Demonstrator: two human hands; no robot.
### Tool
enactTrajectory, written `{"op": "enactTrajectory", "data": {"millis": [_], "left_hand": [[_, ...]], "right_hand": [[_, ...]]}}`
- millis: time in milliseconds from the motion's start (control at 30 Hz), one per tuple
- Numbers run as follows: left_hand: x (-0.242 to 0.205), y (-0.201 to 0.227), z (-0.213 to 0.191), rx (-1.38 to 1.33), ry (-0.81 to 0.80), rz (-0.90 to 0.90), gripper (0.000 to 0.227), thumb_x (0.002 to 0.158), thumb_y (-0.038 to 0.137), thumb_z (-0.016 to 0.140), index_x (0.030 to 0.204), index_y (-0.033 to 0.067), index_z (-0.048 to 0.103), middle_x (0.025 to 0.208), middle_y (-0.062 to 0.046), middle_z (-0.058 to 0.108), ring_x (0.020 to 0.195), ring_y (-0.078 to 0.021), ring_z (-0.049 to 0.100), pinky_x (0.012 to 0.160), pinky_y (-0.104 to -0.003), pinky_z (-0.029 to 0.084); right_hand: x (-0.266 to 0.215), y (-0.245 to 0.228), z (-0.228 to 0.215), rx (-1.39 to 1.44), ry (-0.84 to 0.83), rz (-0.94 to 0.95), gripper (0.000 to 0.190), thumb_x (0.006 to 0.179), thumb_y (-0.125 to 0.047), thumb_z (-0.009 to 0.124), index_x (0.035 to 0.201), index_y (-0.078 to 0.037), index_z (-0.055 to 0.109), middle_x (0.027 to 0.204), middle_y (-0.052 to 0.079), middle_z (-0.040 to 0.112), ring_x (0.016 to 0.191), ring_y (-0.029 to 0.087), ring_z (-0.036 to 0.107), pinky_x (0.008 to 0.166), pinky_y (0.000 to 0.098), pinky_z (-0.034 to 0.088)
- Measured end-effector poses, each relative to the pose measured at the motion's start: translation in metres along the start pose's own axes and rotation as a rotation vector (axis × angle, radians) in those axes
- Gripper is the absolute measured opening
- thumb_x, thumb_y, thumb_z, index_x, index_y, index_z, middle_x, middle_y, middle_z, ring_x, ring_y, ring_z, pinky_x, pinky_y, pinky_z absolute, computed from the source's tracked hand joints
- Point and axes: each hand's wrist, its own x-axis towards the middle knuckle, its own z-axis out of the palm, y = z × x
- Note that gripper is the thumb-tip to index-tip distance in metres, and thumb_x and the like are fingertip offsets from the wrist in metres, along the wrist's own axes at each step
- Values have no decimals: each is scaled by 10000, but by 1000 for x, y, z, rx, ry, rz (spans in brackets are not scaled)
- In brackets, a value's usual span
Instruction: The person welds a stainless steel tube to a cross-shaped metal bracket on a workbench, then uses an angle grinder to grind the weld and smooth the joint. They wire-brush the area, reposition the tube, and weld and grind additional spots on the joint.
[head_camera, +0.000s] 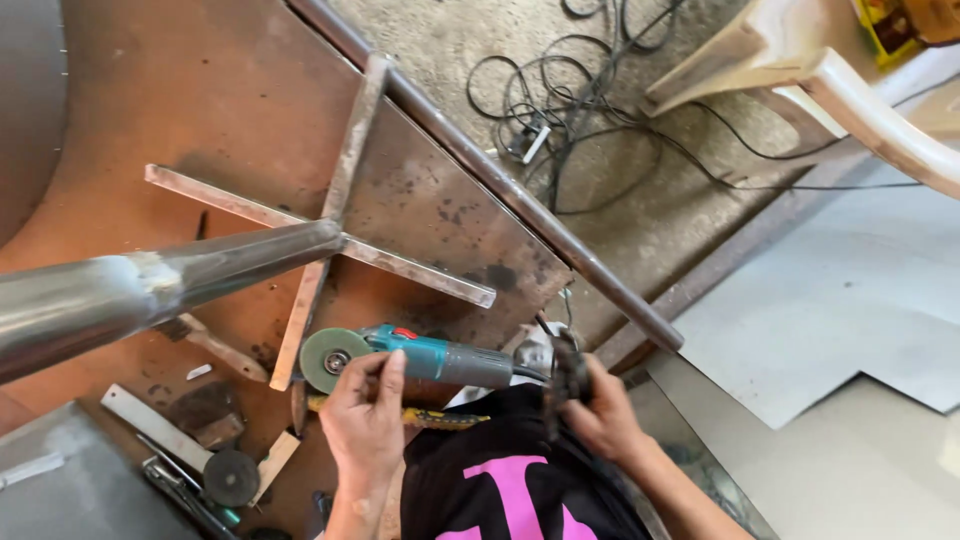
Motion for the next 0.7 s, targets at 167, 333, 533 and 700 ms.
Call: {"op": "enactTrajectory", "data": {"millis": [167, 333, 533, 700], "left_hand": [[7, 11, 2, 70, -16, 74, 184, 974, 172, 727, 1030, -3, 729, 818, -8, 697, 723, -56, 599, 675, -217, 497], [2, 25, 11, 64, -51, 195, 192, 1006, 181, 718, 1049, -7, 719, 887, -21, 705, 809, -58, 610, 762, -219, 511], [-8, 42, 16, 220, -76, 339, 159, 984, 162, 727, 1030, 10, 721, 960, -62, 740, 865, -123, 685, 805, -262, 543], [-15, 43, 12, 248, -45, 310, 159, 959, 155, 745, 1015, 8, 724, 949, -72, 747, 845, -156, 688, 782, -283, 546]], "right_hand": [[-71, 128, -62, 17, 382, 362, 214, 847, 45, 512, 1023, -47, 590, 734, 51, 628, 629, 174, 600, 591, 352, 509], [-97, 207, -127, -170, 746, 315, 230, 884, 6, 547, 1110, -37, 544, 892, 54, 651, 802, 183, 616, 727, 343, 510], [-91, 207, -229, -280, 1167, -1, 286, 1040, -41, 731, 1234, 16, 529, 1082, 102, 648, 1028, 200, 621, 950, 345, 533], [-36, 70, -241, 55, 1101, -411, 291, 1126, -38, 675, 1285, -45, 432, 1186, 120, 624, 995, 229, 710, 924, 406, 642]]}}
